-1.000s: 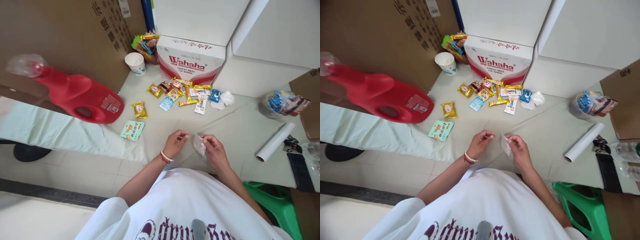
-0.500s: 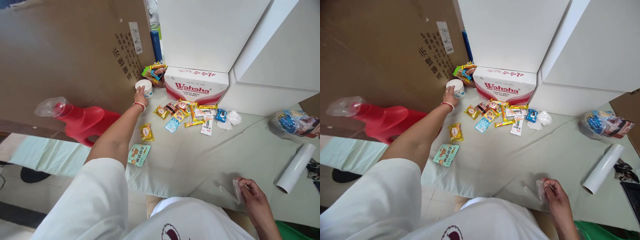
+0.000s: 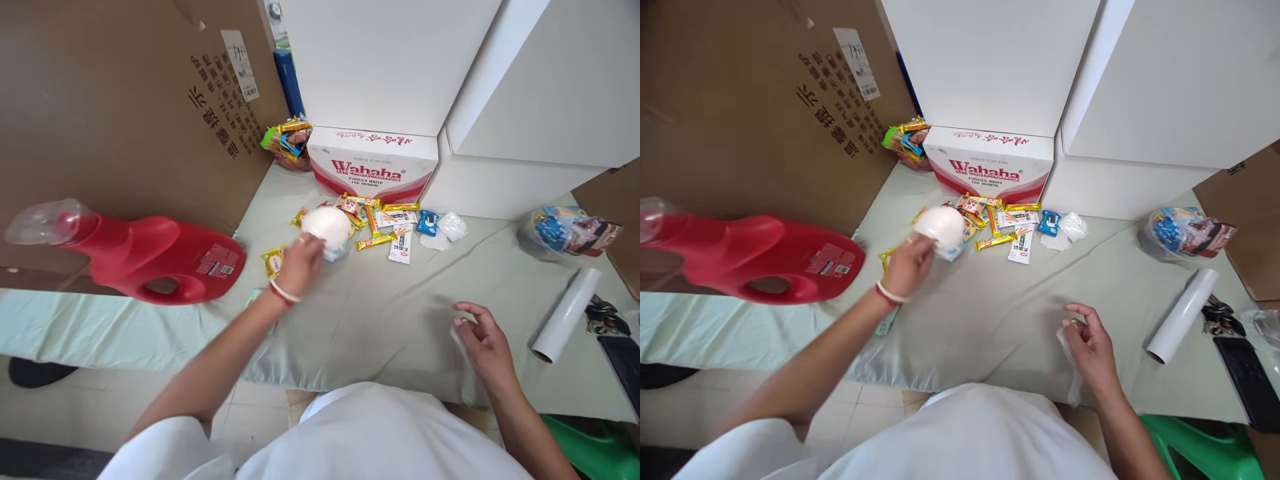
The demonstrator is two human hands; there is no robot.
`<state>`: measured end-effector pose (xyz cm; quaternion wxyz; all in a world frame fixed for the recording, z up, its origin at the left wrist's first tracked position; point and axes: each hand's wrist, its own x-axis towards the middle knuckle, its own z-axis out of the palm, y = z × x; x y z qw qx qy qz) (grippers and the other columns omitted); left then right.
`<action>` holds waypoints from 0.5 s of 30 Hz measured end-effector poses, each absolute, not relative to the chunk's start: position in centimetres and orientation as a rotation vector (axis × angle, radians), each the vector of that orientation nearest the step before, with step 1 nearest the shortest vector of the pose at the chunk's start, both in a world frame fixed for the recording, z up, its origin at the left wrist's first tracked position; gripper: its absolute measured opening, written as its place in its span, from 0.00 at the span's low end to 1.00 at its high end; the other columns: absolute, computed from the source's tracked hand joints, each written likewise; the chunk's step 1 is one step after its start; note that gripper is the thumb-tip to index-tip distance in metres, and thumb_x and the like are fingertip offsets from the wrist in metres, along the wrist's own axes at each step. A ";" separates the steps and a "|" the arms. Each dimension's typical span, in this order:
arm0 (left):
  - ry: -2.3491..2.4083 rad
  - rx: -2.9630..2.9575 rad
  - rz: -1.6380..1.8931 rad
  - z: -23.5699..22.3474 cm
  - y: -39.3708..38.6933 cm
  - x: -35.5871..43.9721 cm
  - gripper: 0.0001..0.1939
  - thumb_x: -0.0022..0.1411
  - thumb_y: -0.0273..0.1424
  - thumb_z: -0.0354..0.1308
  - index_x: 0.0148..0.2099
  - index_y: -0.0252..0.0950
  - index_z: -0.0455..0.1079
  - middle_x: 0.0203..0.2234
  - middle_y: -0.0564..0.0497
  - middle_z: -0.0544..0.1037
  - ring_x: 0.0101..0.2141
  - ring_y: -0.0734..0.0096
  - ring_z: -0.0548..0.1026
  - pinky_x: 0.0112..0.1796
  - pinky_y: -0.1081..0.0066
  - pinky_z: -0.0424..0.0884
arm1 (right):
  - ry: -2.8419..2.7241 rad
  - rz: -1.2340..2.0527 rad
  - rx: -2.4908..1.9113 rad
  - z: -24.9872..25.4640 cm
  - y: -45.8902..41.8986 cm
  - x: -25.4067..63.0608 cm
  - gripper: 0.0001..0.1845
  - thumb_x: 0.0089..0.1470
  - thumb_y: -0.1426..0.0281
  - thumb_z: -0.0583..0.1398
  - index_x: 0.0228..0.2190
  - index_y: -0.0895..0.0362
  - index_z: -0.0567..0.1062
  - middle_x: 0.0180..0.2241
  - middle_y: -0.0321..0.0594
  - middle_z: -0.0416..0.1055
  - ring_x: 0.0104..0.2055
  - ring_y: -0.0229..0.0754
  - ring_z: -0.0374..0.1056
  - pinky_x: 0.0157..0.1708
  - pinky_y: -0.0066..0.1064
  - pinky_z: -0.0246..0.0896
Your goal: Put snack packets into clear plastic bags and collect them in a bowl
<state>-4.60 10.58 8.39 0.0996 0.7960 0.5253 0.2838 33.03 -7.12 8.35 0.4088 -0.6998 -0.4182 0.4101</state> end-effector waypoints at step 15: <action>1.096 2.397 0.826 3.1 -5.4 6.2 0.19 0.68 0.18 0.44 0.53 0.34 0.70 0.43 0.44 0.76 0.40 0.65 0.73 0.41 0.65 0.76 | -3.136 0.695 -1.738 12.3 4.2 18.4 0.26 0.55 0.76 0.62 0.55 0.72 0.71 0.47 0.64 0.76 0.50 0.55 0.76 0.46 0.36 0.70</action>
